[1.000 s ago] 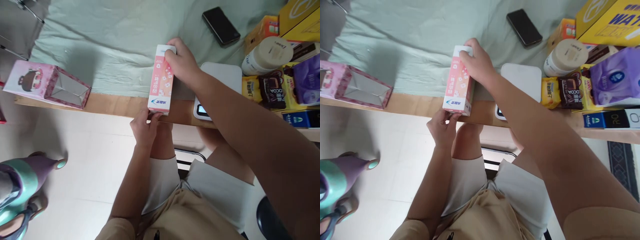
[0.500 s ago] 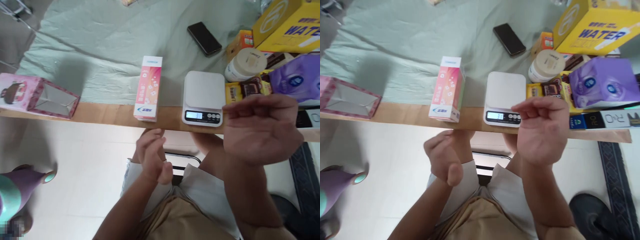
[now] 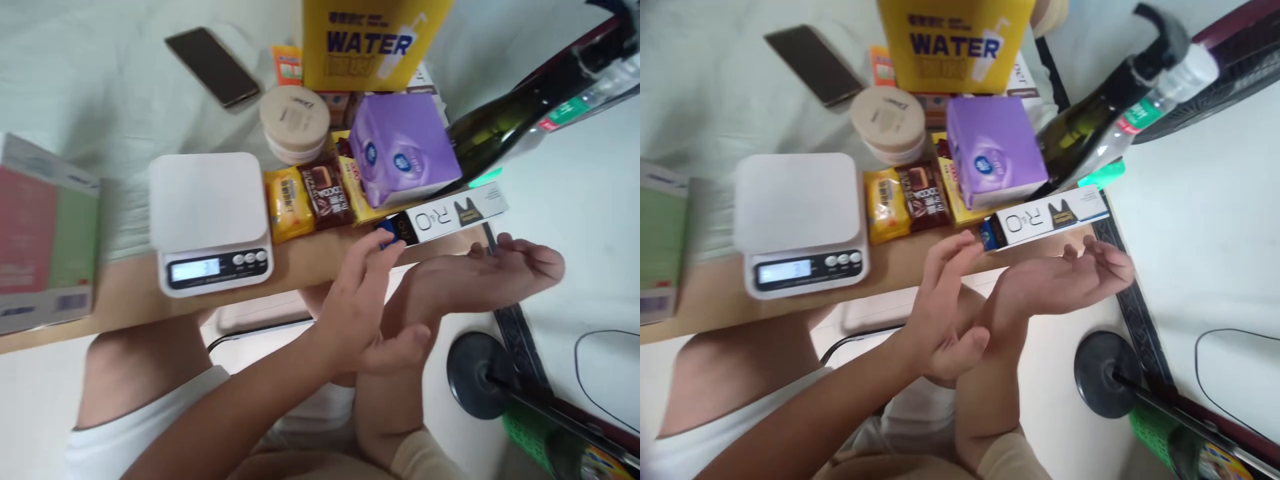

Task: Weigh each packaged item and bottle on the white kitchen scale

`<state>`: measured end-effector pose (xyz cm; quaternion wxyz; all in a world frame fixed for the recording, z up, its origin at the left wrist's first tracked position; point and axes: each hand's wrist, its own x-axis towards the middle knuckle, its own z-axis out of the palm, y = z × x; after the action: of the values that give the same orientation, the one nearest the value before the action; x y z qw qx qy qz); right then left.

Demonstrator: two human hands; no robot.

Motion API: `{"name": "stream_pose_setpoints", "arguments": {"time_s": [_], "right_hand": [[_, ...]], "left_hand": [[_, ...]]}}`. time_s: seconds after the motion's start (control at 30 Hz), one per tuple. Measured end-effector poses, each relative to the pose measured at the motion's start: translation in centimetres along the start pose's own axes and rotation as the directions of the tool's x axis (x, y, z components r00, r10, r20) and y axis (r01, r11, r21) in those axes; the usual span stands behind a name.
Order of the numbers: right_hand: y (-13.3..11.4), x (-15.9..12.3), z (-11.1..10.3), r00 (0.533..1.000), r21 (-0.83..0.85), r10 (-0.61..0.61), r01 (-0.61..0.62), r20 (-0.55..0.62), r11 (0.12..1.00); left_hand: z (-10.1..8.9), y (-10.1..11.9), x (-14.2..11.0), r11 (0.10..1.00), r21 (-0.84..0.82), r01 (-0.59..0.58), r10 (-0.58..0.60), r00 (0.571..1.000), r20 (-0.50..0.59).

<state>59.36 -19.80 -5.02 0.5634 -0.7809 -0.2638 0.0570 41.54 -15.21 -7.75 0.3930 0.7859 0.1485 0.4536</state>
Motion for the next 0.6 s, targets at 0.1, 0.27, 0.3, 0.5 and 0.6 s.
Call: {"name": "stream_pose_setpoints", "arguments": {"time_s": [0.1,0.27,0.3,0.5,0.6], "right_hand": [[2.8,2.6,-0.2,0.999,-0.082,-0.038,0.039,0.012,0.996],[5.0,3.2,2.4,0.925,0.156,0.083,-0.026,-0.370,0.987],[5.1,3.1,2.9,0.905,0.214,0.107,-0.019,-0.411,0.977],[4.6,2.8,3.5,0.935,0.136,0.096,-0.051,-0.342,0.989],[4.6,2.6,3.2,0.924,0.160,0.117,-0.062,-0.363,0.985]], "left_hand": [[2.5,-1.3,1.0,0.996,0.090,0.020,-0.018,0.999,-0.027],[4.0,-3.0,1.7,0.972,0.233,0.023,-0.004,0.997,-0.081],[4.2,-3.1,1.7,0.967,0.253,0.028,-0.007,0.997,-0.081],[4.6,-2.9,1.2,0.972,0.228,0.063,-0.058,0.998,-0.030],[5.0,-2.5,0.7,0.978,0.195,0.070,-0.069,0.998,-0.014]]}}
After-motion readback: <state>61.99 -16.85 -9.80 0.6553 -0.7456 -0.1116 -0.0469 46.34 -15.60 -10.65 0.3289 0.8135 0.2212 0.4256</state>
